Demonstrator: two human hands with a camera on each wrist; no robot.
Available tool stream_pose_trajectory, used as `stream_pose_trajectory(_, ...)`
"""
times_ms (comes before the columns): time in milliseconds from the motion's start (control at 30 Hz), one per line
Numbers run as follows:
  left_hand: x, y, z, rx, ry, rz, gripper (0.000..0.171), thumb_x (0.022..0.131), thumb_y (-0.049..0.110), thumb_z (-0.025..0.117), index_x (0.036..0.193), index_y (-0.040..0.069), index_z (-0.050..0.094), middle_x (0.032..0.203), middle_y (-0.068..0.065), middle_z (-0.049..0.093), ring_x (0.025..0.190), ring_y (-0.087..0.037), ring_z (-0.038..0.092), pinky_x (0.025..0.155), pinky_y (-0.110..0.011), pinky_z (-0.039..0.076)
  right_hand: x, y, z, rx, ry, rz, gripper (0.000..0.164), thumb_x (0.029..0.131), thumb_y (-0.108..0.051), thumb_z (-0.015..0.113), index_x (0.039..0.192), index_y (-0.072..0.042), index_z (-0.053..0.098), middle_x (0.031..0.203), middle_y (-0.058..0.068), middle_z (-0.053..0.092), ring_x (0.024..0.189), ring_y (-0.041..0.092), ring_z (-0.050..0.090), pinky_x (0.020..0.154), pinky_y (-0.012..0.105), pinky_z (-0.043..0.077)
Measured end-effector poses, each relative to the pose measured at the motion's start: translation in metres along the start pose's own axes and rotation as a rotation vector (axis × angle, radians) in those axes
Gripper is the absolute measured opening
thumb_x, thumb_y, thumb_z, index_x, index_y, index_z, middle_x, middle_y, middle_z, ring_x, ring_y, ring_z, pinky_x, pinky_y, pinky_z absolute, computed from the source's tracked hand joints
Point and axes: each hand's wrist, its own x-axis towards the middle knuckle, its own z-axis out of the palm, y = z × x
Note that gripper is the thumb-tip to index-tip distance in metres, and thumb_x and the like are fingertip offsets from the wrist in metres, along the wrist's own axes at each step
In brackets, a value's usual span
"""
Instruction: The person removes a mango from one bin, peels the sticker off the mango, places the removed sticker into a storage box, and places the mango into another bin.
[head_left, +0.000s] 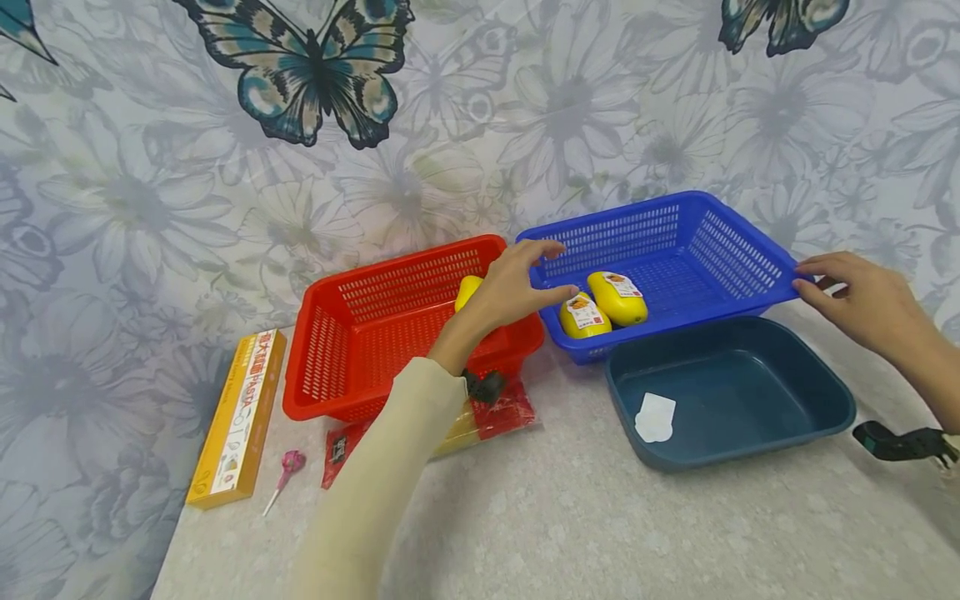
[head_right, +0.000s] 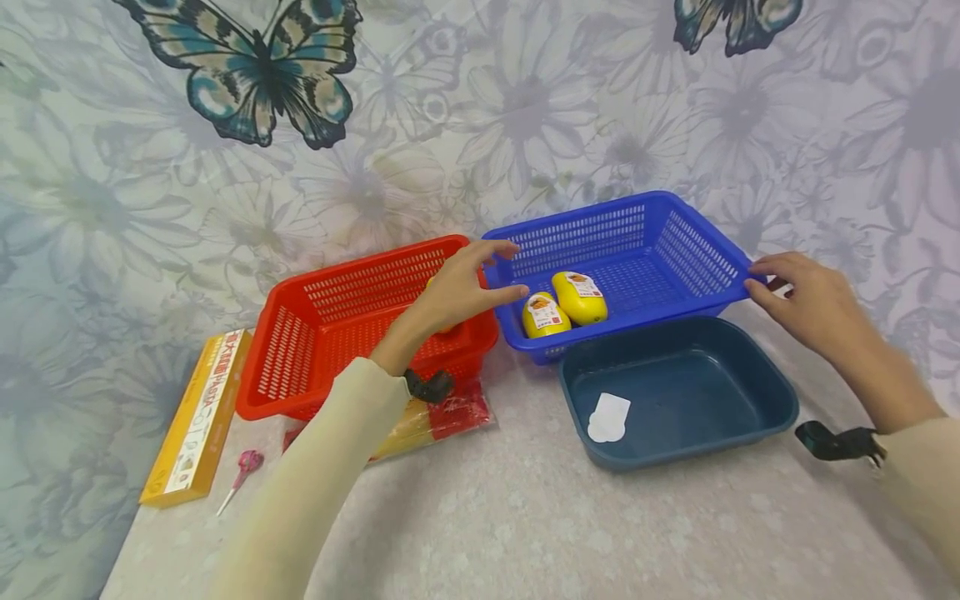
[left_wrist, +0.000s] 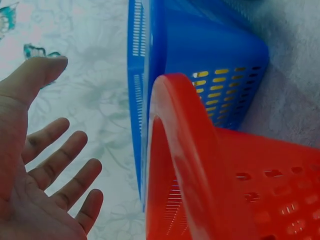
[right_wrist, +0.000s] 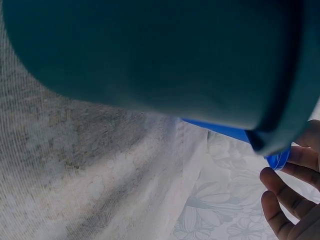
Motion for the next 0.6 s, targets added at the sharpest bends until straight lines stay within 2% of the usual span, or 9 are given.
stream_pose_trajectory(67, 0.005, 0.001, 0.002, 0.024, -0.029, -0.013, 0.067, 0.087, 0.05, 0.073, 0.144, 0.021, 0.052, 0.14, -0.001, 0.054, 0.127, -0.019, 0.047, 0.1, -0.042, 0.047, 0.0, 0.0, 0.0, -0.001, 0.002, 0.001, 0.024, 0.095, -0.007, 0.066, 0.112, 0.009, 0.066, 0.116, 0.03, 0.062, 0.089, 0.046, 0.064, 0.059, -0.005, 0.025)
stream_pose_trajectory(133, 0.011, 0.001, 0.004, 0.063, -0.068, -0.029, 0.071, 0.086, 0.052, 0.072, 0.147, 0.023, 0.049, 0.141, -0.001, 0.053, 0.13, -0.02, 0.044, 0.104, -0.045, 0.044, 0.001, 0.0, 0.0, -0.009, -0.006, 0.007, 0.024, 0.095, -0.008, 0.066, 0.112, 0.009, 0.066, 0.115, 0.031, 0.062, 0.089, 0.046, 0.064, 0.057, 0.0, 0.033)
stream_pose_trajectory(233, 0.019, 0.001, 0.008, 0.158, -0.136, -0.045, 0.078, 0.084, 0.056, 0.072, 0.15, 0.024, 0.045, 0.146, 0.0, 0.05, 0.137, -0.021, 0.039, 0.111, -0.05, 0.036, 0.001, -0.001, 0.0, -0.02, -0.018, 0.017, 0.025, 0.095, -0.008, 0.066, 0.113, 0.009, 0.066, 0.115, 0.03, 0.062, 0.089, 0.046, 0.064, 0.06, 0.023, 0.054)
stream_pose_trajectory(300, 0.024, 0.0, 0.011, 0.222, -0.182, -0.051, 0.084, 0.081, 0.059, 0.073, 0.152, 0.025, 0.043, 0.15, 0.0, 0.046, 0.14, -0.021, 0.035, 0.113, -0.052, 0.032, 0.001, -0.002, 0.001, -0.025, -0.026, 0.024, 0.026, 0.095, -0.009, 0.066, 0.113, 0.009, 0.065, 0.115, 0.031, 0.062, 0.09, 0.046, 0.063, 0.062, 0.042, 0.057)
stream_pose_trajectory(367, 0.028, 0.0, 0.014, 0.274, -0.228, -0.058, 0.091, 0.078, 0.062, 0.074, 0.154, 0.026, 0.04, 0.154, 0.0, 0.042, 0.144, -0.021, 0.031, 0.115, -0.053, 0.028, 0.002, -0.003, 0.001, -0.024, -0.021, 0.022, 0.025, 0.095, -0.008, 0.066, 0.113, 0.009, 0.065, 0.115, 0.03, 0.062, 0.09, 0.045, 0.063, 0.063, 0.036, 0.057)
stream_pose_trajectory(400, 0.03, 0.0, 0.015, 0.297, -0.251, -0.058, 0.093, 0.077, 0.063, 0.074, 0.155, 0.025, 0.039, 0.156, 0.0, 0.04, 0.144, -0.021, 0.031, 0.116, -0.052, 0.027, 0.002, -0.003, 0.001, -0.02, -0.017, 0.021, 0.025, 0.095, -0.008, 0.066, 0.113, 0.01, 0.065, 0.115, 0.03, 0.062, 0.09, 0.046, 0.063, 0.063, 0.026, 0.055)
stream_pose_trajectory(500, 0.036, 0.0, 0.02, 0.381, -0.322, -0.056, 0.1, 0.075, 0.068, 0.073, 0.157, 0.024, 0.034, 0.158, -0.001, 0.037, 0.147, -0.021, 0.027, 0.12, -0.052, 0.015, 0.001, -0.003, 0.001, -0.013, -0.005, 0.017, 0.024, 0.094, -0.007, 0.066, 0.112, 0.01, 0.066, 0.115, 0.03, 0.062, 0.089, 0.046, 0.064, 0.059, 0.001, 0.034)
stream_pose_trajectory(533, 0.038, 0.0, 0.022, 0.407, -0.347, -0.057, 0.102, 0.075, 0.069, 0.072, 0.157, 0.024, 0.033, 0.158, 0.0, 0.037, 0.147, -0.02, 0.027, 0.12, -0.053, 0.009, 0.001, -0.003, 0.001, -0.009, -0.002, 0.016, 0.024, 0.094, -0.006, 0.066, 0.112, 0.01, 0.065, 0.115, 0.03, 0.062, 0.089, 0.046, 0.064, 0.059, -0.002, 0.027)
stream_pose_trajectory(600, 0.04, 0.001, 0.025, 0.459, -0.396, -0.062, 0.103, 0.075, 0.071, 0.07, 0.158, 0.024, 0.031, 0.158, 0.0, 0.037, 0.147, -0.019, 0.026, 0.12, -0.054, -0.003, 0.001, -0.003, 0.001, -0.006, 0.0, 0.016, 0.024, 0.094, -0.006, 0.066, 0.112, 0.011, 0.065, 0.115, 0.03, 0.062, 0.089, 0.046, 0.063, 0.059, -0.003, 0.026)
